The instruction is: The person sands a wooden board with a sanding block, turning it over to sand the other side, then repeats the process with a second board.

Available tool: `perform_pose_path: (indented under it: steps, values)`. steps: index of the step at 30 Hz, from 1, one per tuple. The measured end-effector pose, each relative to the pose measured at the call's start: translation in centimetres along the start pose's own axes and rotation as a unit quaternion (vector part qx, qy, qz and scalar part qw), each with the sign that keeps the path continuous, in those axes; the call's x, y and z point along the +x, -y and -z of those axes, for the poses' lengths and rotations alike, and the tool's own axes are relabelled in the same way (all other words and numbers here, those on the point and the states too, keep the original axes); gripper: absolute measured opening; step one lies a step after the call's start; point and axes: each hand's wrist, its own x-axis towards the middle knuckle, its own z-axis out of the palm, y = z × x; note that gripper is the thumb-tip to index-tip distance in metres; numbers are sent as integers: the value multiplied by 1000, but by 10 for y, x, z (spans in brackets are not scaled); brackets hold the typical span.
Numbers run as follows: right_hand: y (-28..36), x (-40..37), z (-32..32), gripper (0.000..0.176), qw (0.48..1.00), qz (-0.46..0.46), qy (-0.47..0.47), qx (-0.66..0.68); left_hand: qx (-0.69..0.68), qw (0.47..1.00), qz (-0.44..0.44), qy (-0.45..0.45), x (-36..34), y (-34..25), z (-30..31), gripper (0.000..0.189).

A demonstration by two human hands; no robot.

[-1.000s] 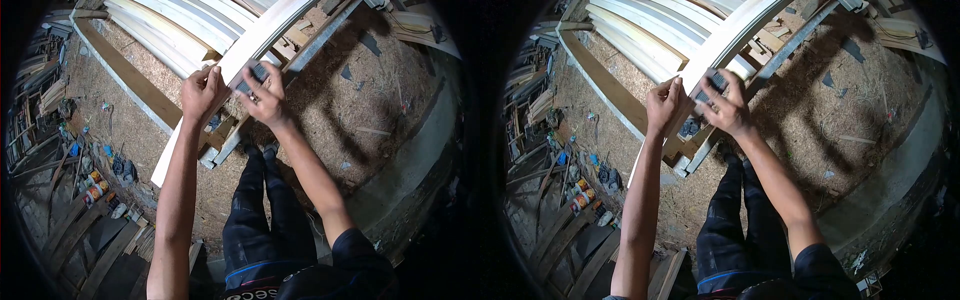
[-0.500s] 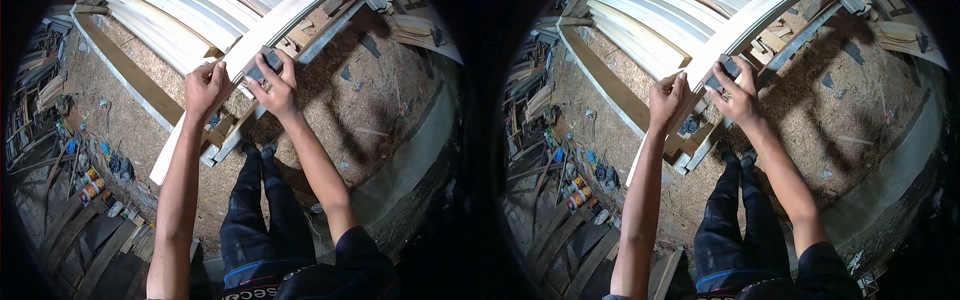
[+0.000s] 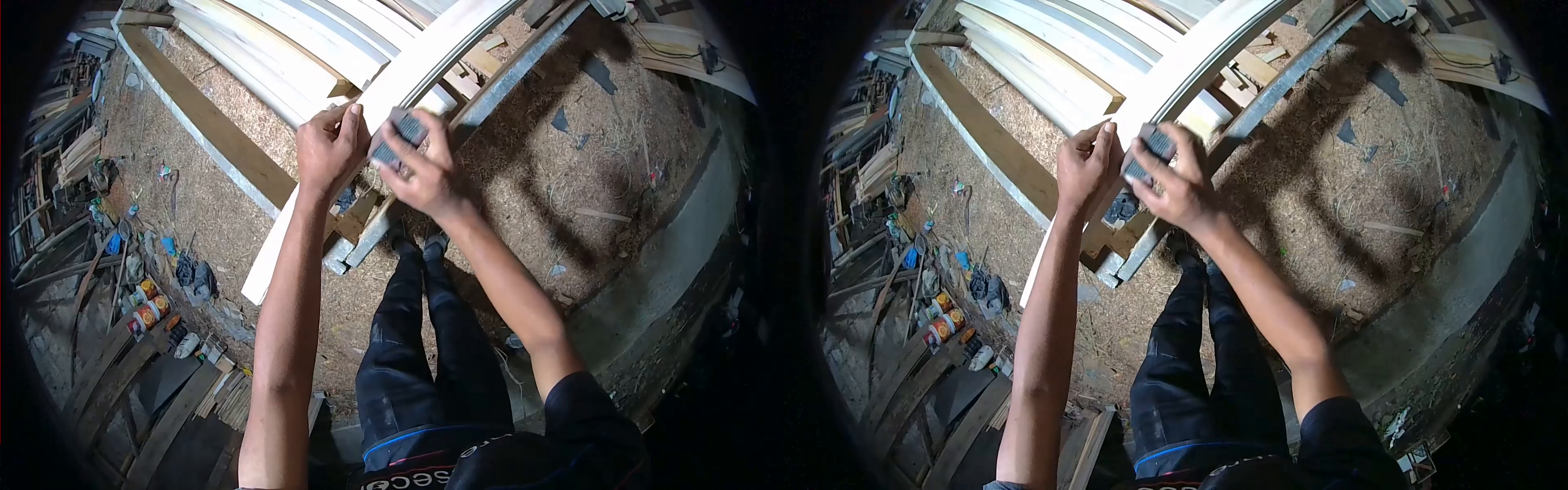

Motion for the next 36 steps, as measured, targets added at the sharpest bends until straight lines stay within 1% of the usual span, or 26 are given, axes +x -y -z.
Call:
perform_pose_path:
  steps: [2,3,4,6,7,8,10,12,13,14,16,18,19,20,22,23,25,26,27,28,29,30,32,33,34,36]
  values:
    - [16,10,19,88,997,12,55,-61,20,999,24,34,-2,-8,4,39]
    - [14,14,21,84,997,19,49,-55,9,1000,13,16,-2,-9,2,38]
    - [4,16,21,84,997,19,47,-57,9,1000,11,17,-1,-9,2,38]
    - [-26,20,17,82,999,18,-17,-26,33,999,21,19,-1,-6,3,38]
    - [-29,32,21,82,999,-21,-35,-2,34,999,23,18,0,-1,3,38]
    - [-26,36,40,85,996,-7,15,-87,26,999,17,17,-1,2,2,39]
    - [-32,25,23,84,999,-27,-22,-12,15,1000,5,16,1,1,1,39]
    - [-15,12,14,84,999,26,18,-25,21,1000,21,12,-1,-7,2,34]
    - [3,9,7,83,1000,20,14,-9,19,1000,19,11,-3,-9,2,34]
    - [12,6,19,82,997,5,55,-59,24,999,24,13,-4,-10,3,35]
    - [2,6,13,78,999,12,31,-42,32,999,26,16,0,-14,5,35]
    - [-21,13,14,72,998,-10,-8,-58,52,998,28,24,-1,-12,6,36]
    - [-21,23,22,70,994,-40,-31,-92,54,998,29,28,-2,-9,5,36]
    - [-19,30,37,71,990,-37,-4,-133,38,999,32,22,0,-7,4,36]
    - [-10,30,39,67,991,-60,4,-119,23,999,33,18,-1,-3,1,36]
    - [-7,29,37,67,991,-59,1,-119,25,999,20,10,-1,-2,1,36]
    - [-3,25,32,74,990,-96,3,-106,28,1000,2,3,-1,0,1,36]
    - [-1,24,27,74,990,-95,-1,-108,35,999,9,4,-1,1,1,37]
    - [3,25,20,80,984,-163,-60,34,42,999,16,6,0,-1,2,37]
    - [7,25,16,87,951,-228,-117,175,43,999,11,9,0,-2,2,37]
    - [10,25,15,93,955,-238,-112,133,34,999,9,6,0,-4,2,38]
    - [10,22,14,93,955,-239,-116,132,25,1000,8,2,-1,-2,2,38]
    - [7,17,12,89,951,-278,-82,111,23,1000,3,3,0,1,2,38]
    - [10,17,10,88,936,-299,-79,168,28,1000,-2,2,-1,3,2,38]
    - [14,17,9,88,935,-300,-89,170,33,999,-11,0,1,5,1,38]
    - [26,15,1,90,884,-382,-118,243,22,1000,-15,3,1,7,1,37]
